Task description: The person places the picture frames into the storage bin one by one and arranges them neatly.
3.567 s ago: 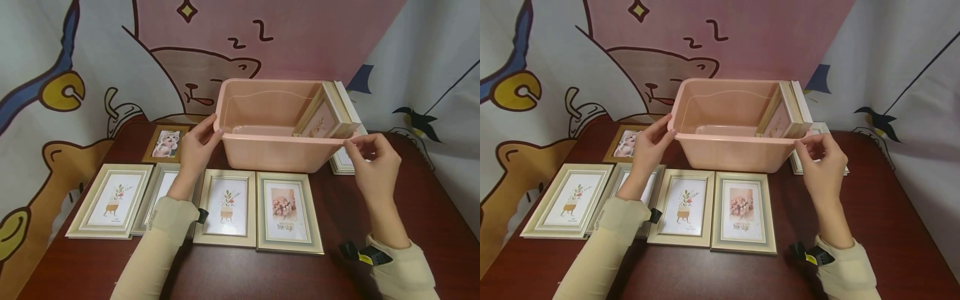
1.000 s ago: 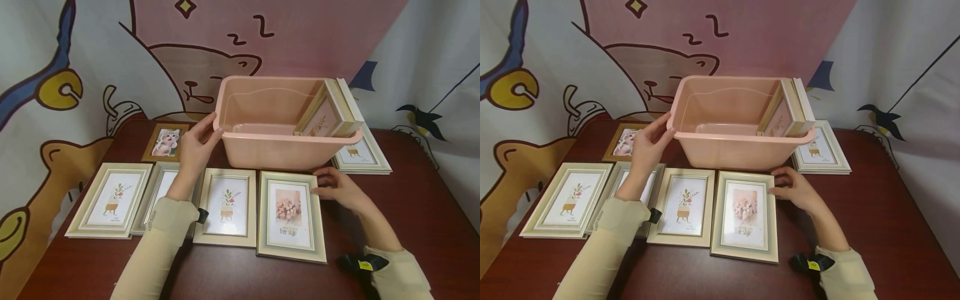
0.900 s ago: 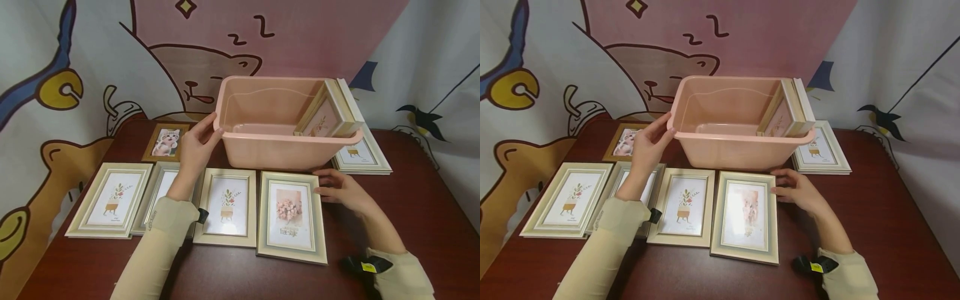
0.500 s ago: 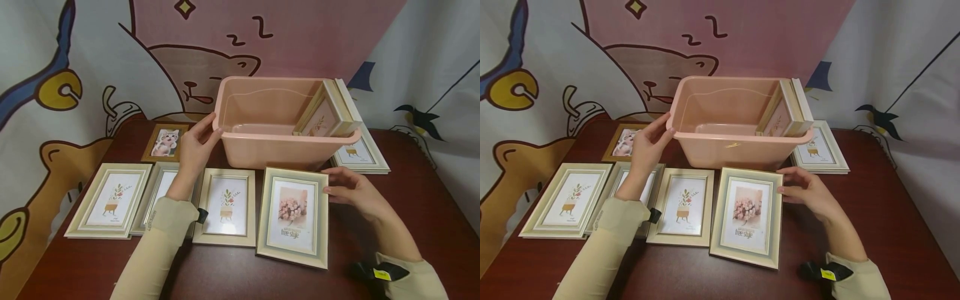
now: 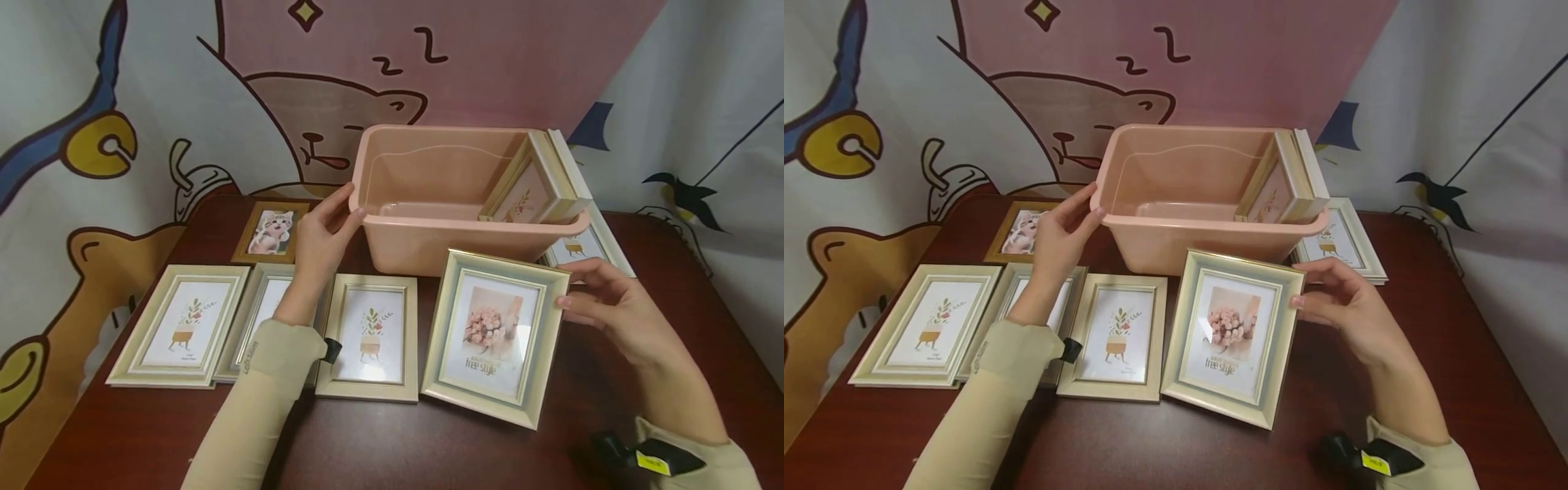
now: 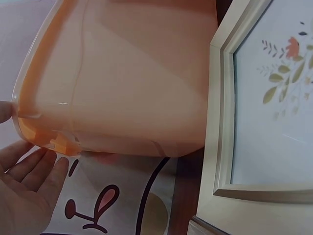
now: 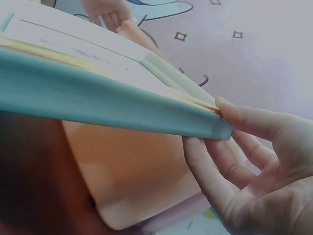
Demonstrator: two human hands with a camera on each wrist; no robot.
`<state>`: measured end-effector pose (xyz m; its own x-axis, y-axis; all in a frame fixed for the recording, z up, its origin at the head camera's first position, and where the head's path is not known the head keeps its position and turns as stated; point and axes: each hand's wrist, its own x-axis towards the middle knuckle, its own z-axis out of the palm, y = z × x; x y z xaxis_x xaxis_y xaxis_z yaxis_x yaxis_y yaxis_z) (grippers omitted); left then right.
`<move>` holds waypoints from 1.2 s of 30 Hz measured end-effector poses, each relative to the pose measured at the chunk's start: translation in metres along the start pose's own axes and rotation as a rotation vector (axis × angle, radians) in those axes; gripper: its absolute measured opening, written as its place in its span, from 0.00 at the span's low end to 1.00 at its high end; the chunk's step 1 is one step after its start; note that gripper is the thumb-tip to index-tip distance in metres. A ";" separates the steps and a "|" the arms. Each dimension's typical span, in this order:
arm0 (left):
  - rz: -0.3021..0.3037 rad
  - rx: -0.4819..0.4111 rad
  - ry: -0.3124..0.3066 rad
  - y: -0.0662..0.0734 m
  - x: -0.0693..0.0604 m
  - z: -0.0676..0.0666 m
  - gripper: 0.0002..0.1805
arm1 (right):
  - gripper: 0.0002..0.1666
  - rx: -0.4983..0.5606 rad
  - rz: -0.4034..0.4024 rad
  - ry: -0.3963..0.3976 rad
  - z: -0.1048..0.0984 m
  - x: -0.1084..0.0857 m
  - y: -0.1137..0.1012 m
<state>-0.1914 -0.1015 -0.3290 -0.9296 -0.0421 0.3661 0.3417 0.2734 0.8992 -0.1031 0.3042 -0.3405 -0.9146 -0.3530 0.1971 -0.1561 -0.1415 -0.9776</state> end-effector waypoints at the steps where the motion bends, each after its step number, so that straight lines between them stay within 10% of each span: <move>1: -0.001 0.000 0.000 0.000 0.000 0.000 0.27 | 0.31 0.005 -0.018 0.006 0.000 0.000 -0.003; 16: -0.004 -0.013 -0.003 -0.002 0.001 0.000 0.27 | 0.32 0.127 -0.203 0.046 0.001 0.010 -0.043; 36: 0.014 0.008 0.007 -0.001 0.001 0.001 0.26 | 0.28 0.432 -0.405 0.525 0.025 0.056 -0.091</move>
<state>-0.1922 -0.1010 -0.3295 -0.9237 -0.0452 0.3803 0.3535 0.2813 0.8921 -0.1305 0.2741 -0.2386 -0.8909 0.2700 0.3653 -0.4541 -0.5503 -0.7007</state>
